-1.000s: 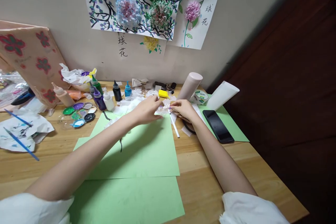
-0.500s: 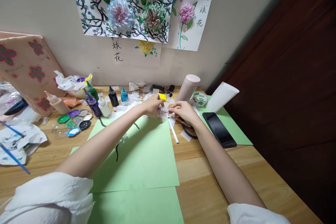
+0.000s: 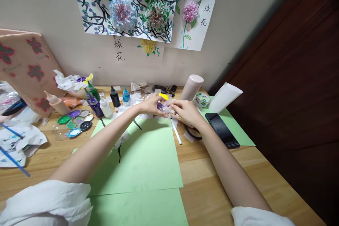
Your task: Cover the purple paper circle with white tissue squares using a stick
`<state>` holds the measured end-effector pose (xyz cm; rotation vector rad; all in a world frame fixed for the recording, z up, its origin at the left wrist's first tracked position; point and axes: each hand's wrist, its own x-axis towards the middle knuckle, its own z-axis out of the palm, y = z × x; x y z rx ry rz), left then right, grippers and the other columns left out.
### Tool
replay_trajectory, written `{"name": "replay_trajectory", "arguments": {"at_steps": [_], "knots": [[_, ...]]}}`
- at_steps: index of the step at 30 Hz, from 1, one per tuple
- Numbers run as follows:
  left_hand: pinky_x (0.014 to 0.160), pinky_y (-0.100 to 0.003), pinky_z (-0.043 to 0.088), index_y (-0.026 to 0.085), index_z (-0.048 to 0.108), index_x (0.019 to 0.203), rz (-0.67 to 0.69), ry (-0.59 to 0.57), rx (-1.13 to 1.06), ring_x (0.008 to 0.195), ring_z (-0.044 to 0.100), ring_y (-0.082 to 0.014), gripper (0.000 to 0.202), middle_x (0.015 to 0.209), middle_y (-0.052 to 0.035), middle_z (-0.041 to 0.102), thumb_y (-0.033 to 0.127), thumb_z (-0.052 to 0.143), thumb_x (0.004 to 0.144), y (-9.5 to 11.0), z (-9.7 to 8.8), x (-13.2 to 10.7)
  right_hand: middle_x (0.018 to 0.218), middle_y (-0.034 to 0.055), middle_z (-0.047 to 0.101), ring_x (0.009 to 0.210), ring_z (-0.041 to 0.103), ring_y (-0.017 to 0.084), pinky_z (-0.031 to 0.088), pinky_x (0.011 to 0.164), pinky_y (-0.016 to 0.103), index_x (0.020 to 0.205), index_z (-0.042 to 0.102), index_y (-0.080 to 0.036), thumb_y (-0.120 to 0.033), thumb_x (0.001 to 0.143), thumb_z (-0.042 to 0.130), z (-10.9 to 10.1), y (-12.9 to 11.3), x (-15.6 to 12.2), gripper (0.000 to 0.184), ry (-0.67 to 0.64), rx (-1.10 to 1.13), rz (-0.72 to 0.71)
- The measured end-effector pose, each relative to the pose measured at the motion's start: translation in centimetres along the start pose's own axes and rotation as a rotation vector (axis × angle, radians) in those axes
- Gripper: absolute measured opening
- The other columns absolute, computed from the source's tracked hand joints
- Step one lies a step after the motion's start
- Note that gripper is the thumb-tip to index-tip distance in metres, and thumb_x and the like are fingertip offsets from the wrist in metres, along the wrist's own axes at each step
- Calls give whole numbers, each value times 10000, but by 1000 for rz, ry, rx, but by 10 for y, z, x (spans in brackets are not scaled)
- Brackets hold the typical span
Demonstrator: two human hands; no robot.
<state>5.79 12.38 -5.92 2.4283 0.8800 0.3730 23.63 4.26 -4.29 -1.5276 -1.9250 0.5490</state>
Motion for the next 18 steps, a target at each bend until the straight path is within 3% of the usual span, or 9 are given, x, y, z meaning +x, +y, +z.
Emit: {"name": "replay_trajectory", "arguments": {"at_steps": [4,8,10,13,16,18], "knots": [[890,-334,382,161,561,1124,17,4,-28,1045,441,-247,728,1065,-86,516,612,686,565,3,-1,-1,983,17,708,725,659,147,486,741,284,1051,660,-241,-188,878,431,0,2,-1,291,-94,-28,-56],[890,-326,388,138,554,1127,25,18,-24,1039,451,-241,759,1076,-99,517,620,684,555,6,-2,-2,1122,38,672,1058,604,199,449,919,338,1003,691,-216,-128,851,437,6,3,1,309,-127,-53,-178],[907,-335,382,141,559,1120,28,10,-11,1057,443,-250,748,1079,-97,520,622,679,560,6,-2,-2,1133,42,667,1107,577,197,422,965,341,985,702,-208,-115,843,436,3,2,1,316,-97,-55,-210],[933,-357,377,150,549,1150,-26,18,2,1089,429,-268,758,1095,-96,496,607,688,562,7,-1,-2,1068,40,688,991,620,185,452,894,312,953,711,-207,-126,833,446,-8,-1,0,301,0,-83,-177],[967,-367,371,143,437,1296,-90,76,-22,1144,403,-291,937,1179,-121,424,548,751,512,12,-1,-3,944,29,711,756,624,159,467,734,274,936,707,-204,-170,815,500,-20,-3,-2,242,133,-127,-100],[997,-364,355,137,376,1346,-118,130,-93,1186,386,-291,921,1236,-140,388,510,728,581,20,-3,-7,877,21,713,643,579,138,446,663,258,944,697,-205,-207,808,533,-24,-6,-3,213,213,-127,-85]]}}
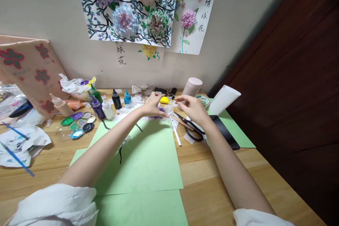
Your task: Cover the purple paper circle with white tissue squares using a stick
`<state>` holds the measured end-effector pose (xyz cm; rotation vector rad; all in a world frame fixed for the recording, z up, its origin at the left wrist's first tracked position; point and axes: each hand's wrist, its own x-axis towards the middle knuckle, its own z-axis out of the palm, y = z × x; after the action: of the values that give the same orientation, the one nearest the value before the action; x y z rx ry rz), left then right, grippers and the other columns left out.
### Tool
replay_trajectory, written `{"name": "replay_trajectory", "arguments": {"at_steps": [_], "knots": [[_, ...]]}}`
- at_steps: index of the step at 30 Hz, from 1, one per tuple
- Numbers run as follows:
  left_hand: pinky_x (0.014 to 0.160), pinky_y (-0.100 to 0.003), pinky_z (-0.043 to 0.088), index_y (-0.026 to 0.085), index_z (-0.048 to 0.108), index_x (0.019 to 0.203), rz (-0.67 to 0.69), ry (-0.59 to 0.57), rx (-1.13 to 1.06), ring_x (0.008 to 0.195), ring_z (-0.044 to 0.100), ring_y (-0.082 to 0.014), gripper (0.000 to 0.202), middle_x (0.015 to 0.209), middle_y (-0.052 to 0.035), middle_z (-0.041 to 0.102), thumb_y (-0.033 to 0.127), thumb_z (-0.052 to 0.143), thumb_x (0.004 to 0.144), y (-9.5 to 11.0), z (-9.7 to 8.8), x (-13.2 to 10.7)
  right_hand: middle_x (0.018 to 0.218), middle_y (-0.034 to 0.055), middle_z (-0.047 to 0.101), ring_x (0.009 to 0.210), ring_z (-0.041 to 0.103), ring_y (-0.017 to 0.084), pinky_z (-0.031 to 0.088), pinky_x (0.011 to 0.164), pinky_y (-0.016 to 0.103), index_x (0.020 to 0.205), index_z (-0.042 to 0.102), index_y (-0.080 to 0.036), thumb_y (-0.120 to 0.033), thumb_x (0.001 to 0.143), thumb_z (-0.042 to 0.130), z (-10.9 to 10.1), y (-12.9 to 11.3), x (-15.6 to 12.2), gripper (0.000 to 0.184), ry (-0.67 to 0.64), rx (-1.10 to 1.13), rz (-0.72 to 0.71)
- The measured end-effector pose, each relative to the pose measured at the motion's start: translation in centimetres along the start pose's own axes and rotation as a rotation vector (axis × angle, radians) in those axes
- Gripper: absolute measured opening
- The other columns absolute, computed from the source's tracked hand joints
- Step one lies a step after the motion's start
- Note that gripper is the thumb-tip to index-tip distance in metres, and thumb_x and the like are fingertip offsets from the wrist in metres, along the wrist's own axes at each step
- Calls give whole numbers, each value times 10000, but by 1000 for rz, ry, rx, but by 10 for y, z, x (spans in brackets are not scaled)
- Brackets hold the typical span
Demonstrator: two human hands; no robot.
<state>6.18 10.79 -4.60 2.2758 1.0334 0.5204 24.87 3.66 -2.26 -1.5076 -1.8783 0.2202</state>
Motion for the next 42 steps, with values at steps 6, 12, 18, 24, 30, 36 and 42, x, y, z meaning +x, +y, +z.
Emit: {"name": "replay_trajectory", "arguments": {"at_steps": [6,12,18,24,30,36,42], "knots": [[951,-375,411,113,550,1140,-135,140,-578,1067,537,-214,341,1173,-132,558,285,401,885,23,-7,-36,833,28,686,606,526,123,423,617,242,883,679,-183,-232,824,561,2,-20,-4,141,98,71,-117],[947,-366,437,137,621,1064,-82,60,-1092,972,621,-196,371,1026,-106,665,406,600,809,40,-2,-69,877,41,654,801,571,175,450,737,293,944,651,-201,-252,812,625,5,-52,-16,143,78,111,-360],[871,-397,480,126,633,1067,-44,0,-1150,1000,623,-258,460,1058,-155,668,502,565,811,53,-3,-76,850,47,602,847,554,213,457,731,323,895,631,-211,-300,789,653,12,-65,-26,140,101,99,-373],[913,-378,458,132,648,1067,52,-109,-1089,1056,597,-255,386,1108,-146,653,389,649,779,55,-14,-80,836,46,591,844,557,201,468,728,323,885,648,-215,-214,824,589,12,-68,-27,84,162,116,-394],[932,-391,448,130,632,1067,45,-105,-1179,1021,611,-238,358,1048,-126,672,401,565,842,56,-9,-79,1053,84,589,1035,539,257,461,869,416,1069,611,-241,-323,784,656,5,-65,-25,300,148,5,-431],[984,-415,413,157,508,1245,-17,-63,-1301,1182,508,-275,679,1187,-131,604,657,279,847,58,-10,-80,1421,119,399,1331,330,242,232,1122,494,1444,188,-154,-308,913,385,28,-78,-36,587,-30,-163,-555],[1004,-434,379,278,322,1404,-58,87,-850,1320,344,-269,621,1317,-38,519,567,271,857,70,30,-70,1469,123,319,1375,251,261,277,1127,403,1447,221,-135,-402,883,439,53,-99,-57,661,-77,-105,-605]]}}
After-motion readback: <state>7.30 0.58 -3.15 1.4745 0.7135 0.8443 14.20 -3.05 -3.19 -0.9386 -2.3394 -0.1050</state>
